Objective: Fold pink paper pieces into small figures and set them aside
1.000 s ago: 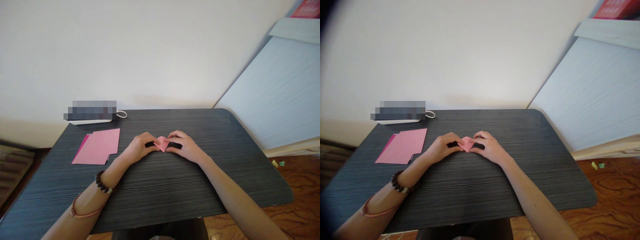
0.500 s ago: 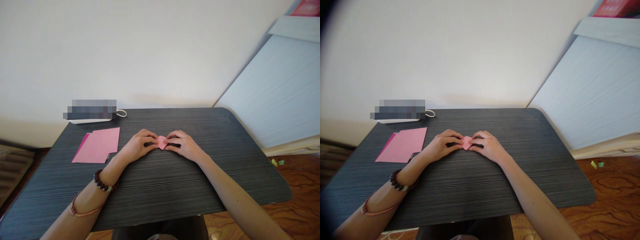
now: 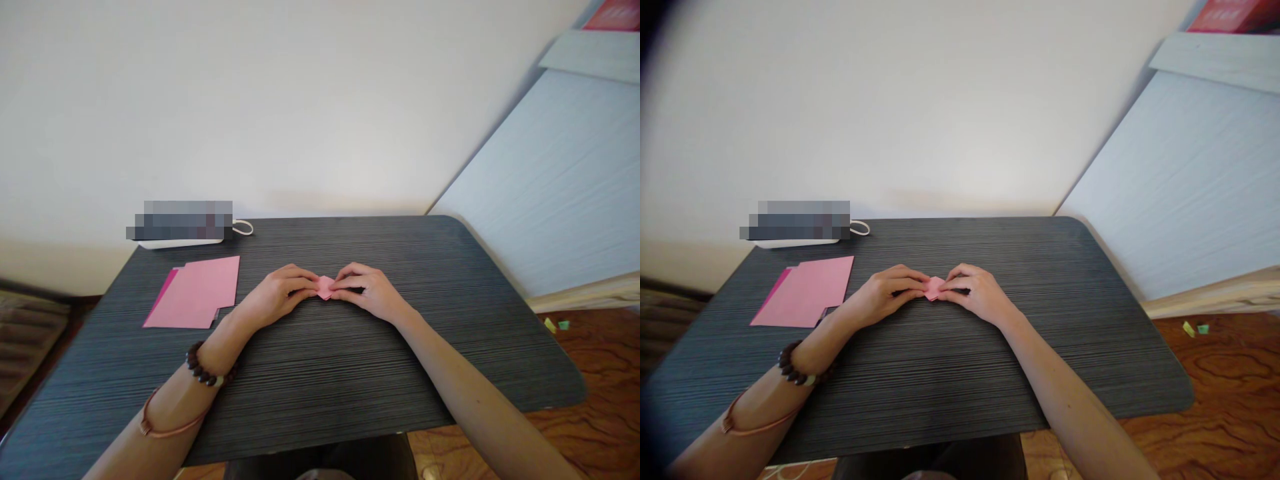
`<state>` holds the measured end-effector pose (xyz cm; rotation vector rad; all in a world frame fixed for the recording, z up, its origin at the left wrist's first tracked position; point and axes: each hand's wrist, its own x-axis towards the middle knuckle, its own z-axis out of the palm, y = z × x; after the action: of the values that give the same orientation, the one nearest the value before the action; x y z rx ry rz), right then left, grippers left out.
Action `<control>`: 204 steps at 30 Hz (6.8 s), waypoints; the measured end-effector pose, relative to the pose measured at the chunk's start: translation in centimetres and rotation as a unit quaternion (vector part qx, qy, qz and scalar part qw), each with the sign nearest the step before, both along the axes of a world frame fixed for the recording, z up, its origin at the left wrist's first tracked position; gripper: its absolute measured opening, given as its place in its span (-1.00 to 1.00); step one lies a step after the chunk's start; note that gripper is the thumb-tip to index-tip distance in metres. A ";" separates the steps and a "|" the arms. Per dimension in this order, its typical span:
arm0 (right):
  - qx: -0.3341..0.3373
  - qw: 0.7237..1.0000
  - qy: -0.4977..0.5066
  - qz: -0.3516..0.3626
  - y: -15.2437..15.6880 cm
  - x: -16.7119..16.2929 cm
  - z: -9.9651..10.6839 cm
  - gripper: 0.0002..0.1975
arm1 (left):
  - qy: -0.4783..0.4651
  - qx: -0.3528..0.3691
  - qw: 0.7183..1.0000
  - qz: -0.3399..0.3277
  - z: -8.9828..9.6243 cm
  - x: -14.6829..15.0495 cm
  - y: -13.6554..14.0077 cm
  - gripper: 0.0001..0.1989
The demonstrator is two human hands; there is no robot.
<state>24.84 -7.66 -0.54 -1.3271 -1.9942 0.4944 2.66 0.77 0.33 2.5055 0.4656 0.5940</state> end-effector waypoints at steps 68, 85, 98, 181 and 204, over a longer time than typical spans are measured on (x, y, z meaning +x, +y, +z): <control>0.009 0.999 -0.032 0.025 -0.3 -0.2 0.1 -0.80 | 0.029 0.142 0.989 0.004 -0.3 0.4 -1.0 -0.79; 0.076 0.988 -0.135 0.005 -0.8 -1.0 -0.2 -0.78 | 0.037 0.139 0.989 0.024 0.1 0.7 -1.4 -0.80; 0.099 0.982 -0.159 -0.029 -1.2 -1.2 -0.1 -0.78 | 0.035 0.116 0.992 0.028 0.2 0.6 -1.5 -0.84; -0.048 0.972 -0.139 -0.184 0.1 -2.5 0.0 -0.75 | 0.088 0.041 0.976 0.197 0.2 2.1 -2.3 -0.77; -0.049 0.950 -0.228 -0.207 -0.6 -2.5 0.5 -0.65 | 0.112 0.105 0.958 0.242 0.0 2.6 -3.0 -0.69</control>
<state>22.39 -8.25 -0.07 -2.0057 -1.9696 0.0879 5.24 -2.20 0.38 2.6826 1.1798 0.5593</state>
